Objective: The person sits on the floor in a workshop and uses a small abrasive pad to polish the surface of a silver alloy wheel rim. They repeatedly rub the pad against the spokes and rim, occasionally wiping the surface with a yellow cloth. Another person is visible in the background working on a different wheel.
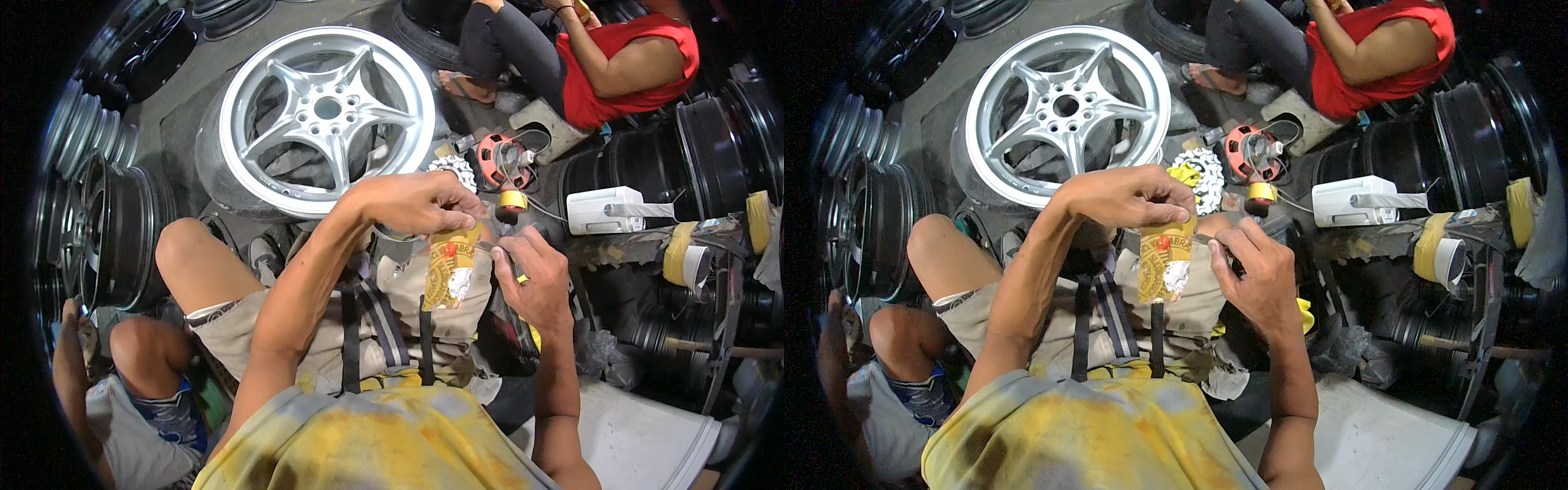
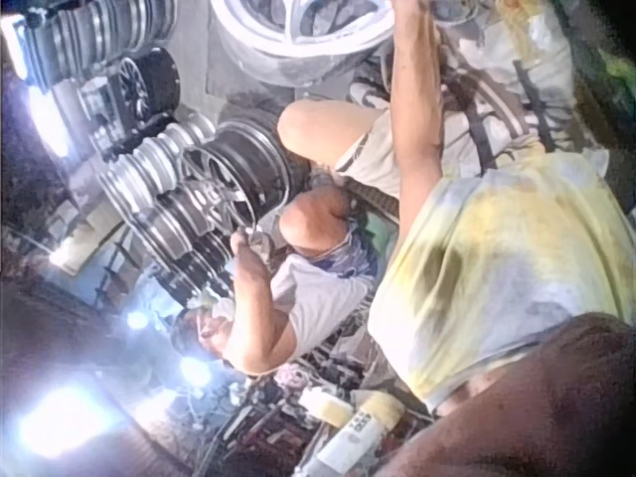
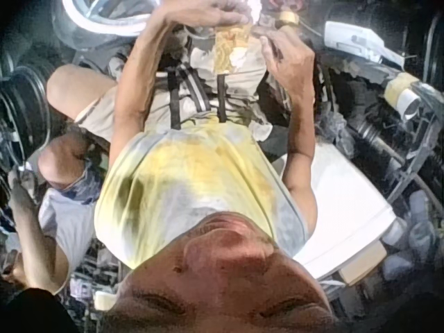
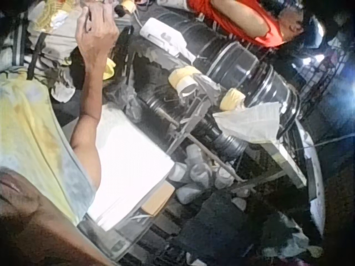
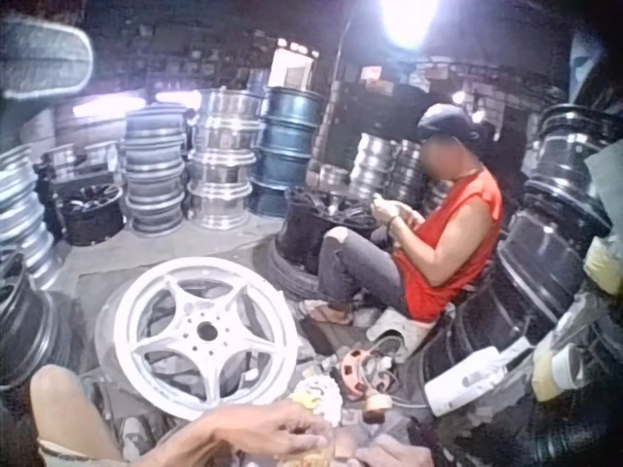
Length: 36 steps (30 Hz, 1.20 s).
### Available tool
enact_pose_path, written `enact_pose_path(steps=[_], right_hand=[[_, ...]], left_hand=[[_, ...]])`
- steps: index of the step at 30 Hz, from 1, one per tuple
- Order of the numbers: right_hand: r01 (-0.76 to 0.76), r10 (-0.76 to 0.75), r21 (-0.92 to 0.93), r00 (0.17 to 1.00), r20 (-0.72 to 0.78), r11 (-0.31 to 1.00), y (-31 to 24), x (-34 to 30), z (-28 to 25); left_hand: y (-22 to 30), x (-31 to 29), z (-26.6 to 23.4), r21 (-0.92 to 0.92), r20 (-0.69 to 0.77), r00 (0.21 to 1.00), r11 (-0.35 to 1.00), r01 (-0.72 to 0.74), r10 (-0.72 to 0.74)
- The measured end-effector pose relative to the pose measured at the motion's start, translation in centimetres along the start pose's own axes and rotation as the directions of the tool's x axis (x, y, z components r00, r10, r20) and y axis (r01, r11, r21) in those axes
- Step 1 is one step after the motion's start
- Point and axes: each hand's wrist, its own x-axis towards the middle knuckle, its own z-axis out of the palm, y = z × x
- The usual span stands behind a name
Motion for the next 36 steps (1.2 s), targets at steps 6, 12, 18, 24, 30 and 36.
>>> enact_pose_path(steps=[6, 12, 18, 24, 30, 36], right_hand=[[-0.02, 0.021, 0.018, 0.998, -0.053, 1.0, -0.4, 0.3, 0.1], [-0.071, 0.068, 0.095, 0.997, 0.037, 0.993, -0.3, 0.1, -0.3], [-0.082, 0.081, 0.088, 0.997, 0.014, 0.993, -0.9, 0.4, -0.1], [-0.158, 0.152, 0.106, 0.986, 0.066, 0.982, -0.8, 0.5, -0.5], [-0.261, 0.251, 0.261, 0.965, 0.07, 0.929, 2.5, -1.3, -0.3], [-0.479, 0.5, 0.143, 0.838, -0.22, 0.866, 9.4, -6.3, 1.6]], left_hand=[[-0.2, -0.1, 0.1, -0.085, 0.004, 0.997, 0.993, 0.076, -0.076], [-1.3, 0.0, 0.5, -0.082, -0.03, 0.996, 0.993, -0.085, 0.083], [-0.8, 0.0, 0.3, -0.142, 0.024, 1.0, 0.99, 0.011, -0.007], [-1.2, -0.1, 0.6, -0.129, -0.044, 0.999, 0.991, -0.032, 0.026], [-0.9, 0.0, 0.6, -0.075, -0.179, 0.982, 0.996, 0.049, -0.061], [-0.8, 1.8, 1.8, 0.252, -0.625, 0.771, 0.966, 0.051, 0.123]])
